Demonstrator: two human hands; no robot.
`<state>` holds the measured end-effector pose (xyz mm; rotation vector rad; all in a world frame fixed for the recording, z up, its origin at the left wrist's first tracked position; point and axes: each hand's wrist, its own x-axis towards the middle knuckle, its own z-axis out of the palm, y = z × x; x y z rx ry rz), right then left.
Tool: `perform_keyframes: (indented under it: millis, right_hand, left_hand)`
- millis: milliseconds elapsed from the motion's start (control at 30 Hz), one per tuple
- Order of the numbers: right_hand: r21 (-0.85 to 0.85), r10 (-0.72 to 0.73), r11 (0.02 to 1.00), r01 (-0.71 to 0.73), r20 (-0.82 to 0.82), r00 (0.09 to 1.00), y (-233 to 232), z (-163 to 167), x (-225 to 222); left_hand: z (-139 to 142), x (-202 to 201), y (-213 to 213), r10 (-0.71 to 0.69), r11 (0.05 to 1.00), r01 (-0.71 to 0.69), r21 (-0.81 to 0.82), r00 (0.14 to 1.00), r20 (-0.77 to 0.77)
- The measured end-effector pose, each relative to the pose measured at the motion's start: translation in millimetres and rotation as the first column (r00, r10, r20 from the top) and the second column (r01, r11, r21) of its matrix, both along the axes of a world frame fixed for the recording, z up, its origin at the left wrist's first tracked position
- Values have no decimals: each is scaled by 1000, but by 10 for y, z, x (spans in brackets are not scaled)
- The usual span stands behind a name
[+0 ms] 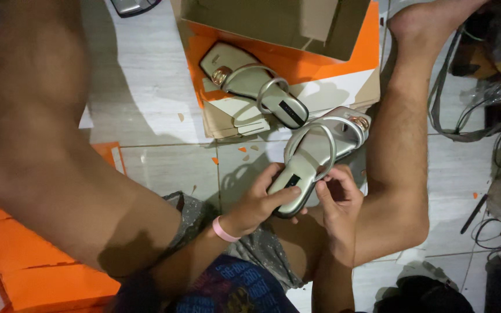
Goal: The person sits on the floor and packs a pair of white sandals into an orange shoebox. They place the sandals inside, add a black protective sheet, close the box, and then repeat the process with another pair of sandals.
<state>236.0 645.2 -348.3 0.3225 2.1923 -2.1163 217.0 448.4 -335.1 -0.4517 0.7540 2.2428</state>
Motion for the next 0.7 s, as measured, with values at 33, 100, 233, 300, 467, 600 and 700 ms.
perform_keyframes:
  millis: [33, 100, 233, 300, 467, 600, 700]
  right_hand:
    - [7, -3, 1000, 3, -16, 1000, 2, -2, 3]
    - [-25, -26, 999, 25, -12, 1000, 5, -8, 8]
    - [-65, -38, 997, 37, -7, 999, 7, -24, 28]
    - [-87, -58, 994, 59, 20, 998, 6, -36, 37]
    - [-114, -83, 990, 85, 21, 996, 7, -56, 31]
    - [-135, -74, 988, 73, -2, 997, 7, -51, 43]
    - [-130, -77, 989, 75, -6, 997, 4, -53, 62]
  left_hand:
    - [3, -2, -5, -6, 1000, 6, 9, 1000, 15]
    - [11, -7, -10, -17, 1000, 17, 12, 1000, 12]
    - [40, -7, 10, -32, 997, 28, -74, 998, -52]
    - [63, 2, 27, -10, 988, -14, -153, 988, -156]
    - [112, -7, 22, -90, 888, -178, -424, 837, -540]
    - [155, -25, -3, -140, 870, -137, -473, 852, -504]
    - [186, -41, -8, -178, 846, -129, -517, 846, -503]
